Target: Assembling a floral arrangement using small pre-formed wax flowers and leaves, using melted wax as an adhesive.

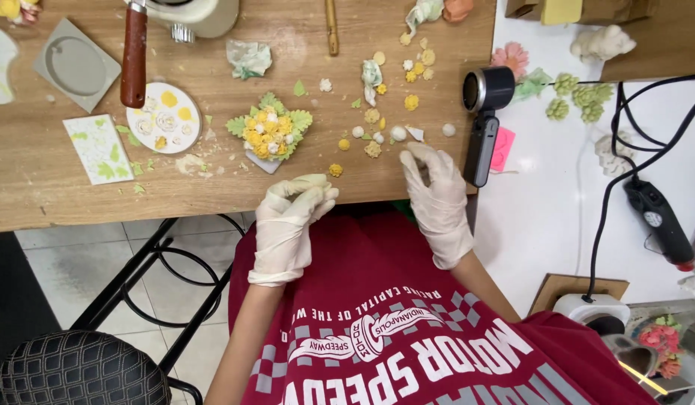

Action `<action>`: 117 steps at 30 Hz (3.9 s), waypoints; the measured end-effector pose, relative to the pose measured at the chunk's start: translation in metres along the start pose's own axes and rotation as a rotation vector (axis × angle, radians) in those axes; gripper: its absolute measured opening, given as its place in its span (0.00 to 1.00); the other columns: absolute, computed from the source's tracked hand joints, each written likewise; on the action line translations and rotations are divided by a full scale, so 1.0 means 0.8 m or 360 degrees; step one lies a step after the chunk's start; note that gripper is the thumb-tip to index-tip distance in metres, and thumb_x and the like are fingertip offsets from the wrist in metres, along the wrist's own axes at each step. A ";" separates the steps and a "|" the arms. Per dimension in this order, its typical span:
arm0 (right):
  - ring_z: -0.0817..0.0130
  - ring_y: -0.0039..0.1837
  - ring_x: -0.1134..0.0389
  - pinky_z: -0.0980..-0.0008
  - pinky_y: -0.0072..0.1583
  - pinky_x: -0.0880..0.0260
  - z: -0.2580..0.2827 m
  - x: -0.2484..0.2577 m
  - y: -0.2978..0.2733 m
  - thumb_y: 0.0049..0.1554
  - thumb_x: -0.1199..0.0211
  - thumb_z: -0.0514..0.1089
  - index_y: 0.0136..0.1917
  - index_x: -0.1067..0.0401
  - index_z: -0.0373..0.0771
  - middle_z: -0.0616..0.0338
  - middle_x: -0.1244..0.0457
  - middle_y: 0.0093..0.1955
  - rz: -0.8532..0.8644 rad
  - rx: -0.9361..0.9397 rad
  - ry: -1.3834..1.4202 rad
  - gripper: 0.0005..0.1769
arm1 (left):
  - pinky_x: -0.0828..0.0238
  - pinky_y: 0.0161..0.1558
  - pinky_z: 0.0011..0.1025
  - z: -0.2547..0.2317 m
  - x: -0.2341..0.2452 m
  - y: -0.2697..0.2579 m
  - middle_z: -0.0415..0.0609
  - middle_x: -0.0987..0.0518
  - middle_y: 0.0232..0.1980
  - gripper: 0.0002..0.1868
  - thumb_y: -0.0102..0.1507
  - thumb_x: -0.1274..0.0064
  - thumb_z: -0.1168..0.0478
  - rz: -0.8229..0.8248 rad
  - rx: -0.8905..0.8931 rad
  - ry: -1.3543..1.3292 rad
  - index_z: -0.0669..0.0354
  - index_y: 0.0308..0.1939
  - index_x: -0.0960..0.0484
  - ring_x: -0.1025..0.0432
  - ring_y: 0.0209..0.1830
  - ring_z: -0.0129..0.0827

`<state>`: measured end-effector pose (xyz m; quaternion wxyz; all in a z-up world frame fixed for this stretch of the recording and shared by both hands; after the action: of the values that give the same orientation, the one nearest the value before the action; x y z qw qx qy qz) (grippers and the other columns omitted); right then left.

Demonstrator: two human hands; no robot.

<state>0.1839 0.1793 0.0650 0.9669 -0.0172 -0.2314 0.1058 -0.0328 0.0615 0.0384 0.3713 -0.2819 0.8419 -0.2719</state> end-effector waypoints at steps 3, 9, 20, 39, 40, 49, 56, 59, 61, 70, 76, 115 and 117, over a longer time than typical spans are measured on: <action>0.51 0.55 0.34 0.55 0.60 0.31 -0.016 0.006 0.007 0.62 0.35 0.39 0.65 0.32 0.35 0.49 0.35 0.54 -0.0025 0.0624 -0.1194 0.20 | 0.19 0.50 0.31 0.002 0.011 0.000 0.56 0.19 0.49 0.07 0.63 0.44 0.72 0.0004 -0.0044 0.0008 0.68 0.44 0.22 0.19 0.45 0.35; 0.39 0.55 0.35 0.51 0.57 0.33 -0.078 -0.009 0.037 0.50 0.39 0.31 0.71 0.40 0.22 0.30 0.39 0.60 0.0067 0.0476 -0.1316 0.35 | 0.21 0.46 0.24 -0.030 0.016 -0.016 0.55 0.17 0.46 0.08 0.63 0.42 0.74 -0.0081 -0.0293 0.0140 0.70 0.46 0.19 0.21 0.42 0.32; 0.86 0.34 0.49 0.84 0.37 0.49 0.069 -0.032 0.018 0.70 0.47 0.44 0.80 0.35 0.41 0.68 0.40 0.38 0.0774 -0.0576 0.0653 0.26 | 0.23 0.50 0.21 -0.045 0.009 -0.013 0.55 0.17 0.55 0.14 0.67 0.47 0.71 0.0296 -0.0063 -0.0272 0.68 0.57 0.19 0.22 0.48 0.29; 0.84 0.42 0.49 0.84 0.43 0.43 0.251 -0.099 -0.012 0.68 0.47 0.37 0.82 0.45 0.40 0.72 0.40 0.56 0.0893 -0.0199 0.0659 0.30 | 0.32 0.47 0.22 -0.140 -0.047 -0.018 0.47 0.16 0.52 0.10 0.68 0.40 0.67 0.0835 0.0077 -0.0358 0.58 0.54 0.15 0.25 0.49 0.24; 0.84 0.43 0.49 0.84 0.45 0.43 0.249 -0.100 -0.014 0.69 0.47 0.38 0.83 0.44 0.40 0.71 0.40 0.57 0.0899 -0.0183 0.0711 0.30 | 0.32 0.46 0.22 -0.140 -0.046 -0.018 0.46 0.16 0.52 0.10 0.68 0.40 0.67 0.0835 0.0112 -0.0364 0.58 0.53 0.15 0.25 0.49 0.23; 0.83 0.44 0.49 0.82 0.46 0.42 0.238 -0.101 -0.019 0.69 0.46 0.39 0.82 0.42 0.39 0.70 0.40 0.58 0.0867 -0.0230 0.0822 0.29 | 0.31 0.49 0.23 -0.145 -0.047 -0.019 0.43 0.16 0.50 0.08 0.69 0.41 0.66 0.0884 0.0190 -0.0358 0.59 0.53 0.16 0.26 0.47 0.22; 0.84 0.42 0.48 0.83 0.43 0.42 0.243 -0.083 -0.003 0.68 0.46 0.39 0.81 0.41 0.40 0.69 0.37 0.62 0.0879 -0.0317 0.0707 0.29 | 0.30 0.48 0.22 -0.141 -0.071 -0.019 0.45 0.16 0.50 0.09 0.70 0.41 0.66 0.0928 0.0160 -0.0382 0.62 0.54 0.16 0.26 0.46 0.22; 0.84 0.41 0.48 0.83 0.43 0.42 0.241 -0.073 0.005 0.67 0.46 0.38 0.79 0.41 0.40 0.70 0.38 0.67 0.0892 -0.0328 0.0719 0.28 | 0.30 0.47 0.22 -0.130 -0.082 -0.016 0.45 0.16 0.50 0.09 0.69 0.41 0.66 0.0891 0.0144 -0.0406 0.62 0.54 0.16 0.25 0.46 0.22; 0.84 0.41 0.48 0.84 0.43 0.42 0.237 -0.065 0.006 0.67 0.46 0.38 0.79 0.40 0.40 0.69 0.38 0.66 0.0892 -0.0348 0.0701 0.28 | 0.30 0.47 0.22 -0.125 -0.088 -0.016 0.45 0.16 0.50 0.09 0.69 0.41 0.66 0.0879 0.0136 -0.0423 0.62 0.54 0.16 0.25 0.46 0.23; 0.82 0.44 0.43 0.82 0.45 0.38 0.205 -0.036 0.006 0.68 0.44 0.37 0.77 0.36 0.38 0.63 0.39 0.70 0.0883 -0.0246 0.0849 0.24 | 0.29 0.49 0.23 -0.104 -0.111 -0.020 0.45 0.16 0.49 0.08 0.69 0.40 0.67 0.0883 0.0158 -0.0538 0.62 0.52 0.16 0.25 0.46 0.23; 0.83 0.41 0.45 0.83 0.43 0.40 0.214 -0.028 0.006 0.67 0.44 0.38 0.79 0.37 0.40 0.67 0.37 0.65 0.0915 -0.0352 0.0716 0.27 | 0.29 0.49 0.24 -0.096 -0.111 -0.021 0.44 0.16 0.49 0.08 0.68 0.40 0.67 0.0787 0.0135 -0.0466 0.60 0.51 0.16 0.24 0.47 0.24; 0.84 0.39 0.48 0.85 0.41 0.44 0.211 -0.022 0.017 0.67 0.47 0.38 0.78 0.37 0.38 0.70 0.36 0.58 0.0883 -0.0494 0.0789 0.26 | 0.27 0.49 0.23 -0.091 -0.128 -0.012 0.48 0.15 0.48 0.09 0.68 0.40 0.69 0.0828 0.0118 -0.0502 0.64 0.52 0.15 0.23 0.46 0.25; 0.84 0.38 0.48 0.84 0.41 0.44 0.210 -0.024 0.017 0.67 0.46 0.38 0.79 0.38 0.39 0.69 0.36 0.55 0.0928 -0.0525 0.0787 0.27 | 0.27 0.50 0.24 -0.090 -0.125 -0.010 0.48 0.15 0.48 0.09 0.67 0.40 0.68 0.0789 0.0135 -0.0509 0.63 0.51 0.15 0.23 0.46 0.26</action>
<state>0.0887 0.1859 0.2053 0.9072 -0.2616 0.0086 0.3293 -0.0303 0.1411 0.1325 0.5657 -0.0912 0.8038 -0.1600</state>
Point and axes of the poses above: each hand's wrist, its own y-axis towards the middle knuckle, its own x-axis out of the back of the hand, z = x × y, the point moved 8 cm from there along y, towards the middle knuckle
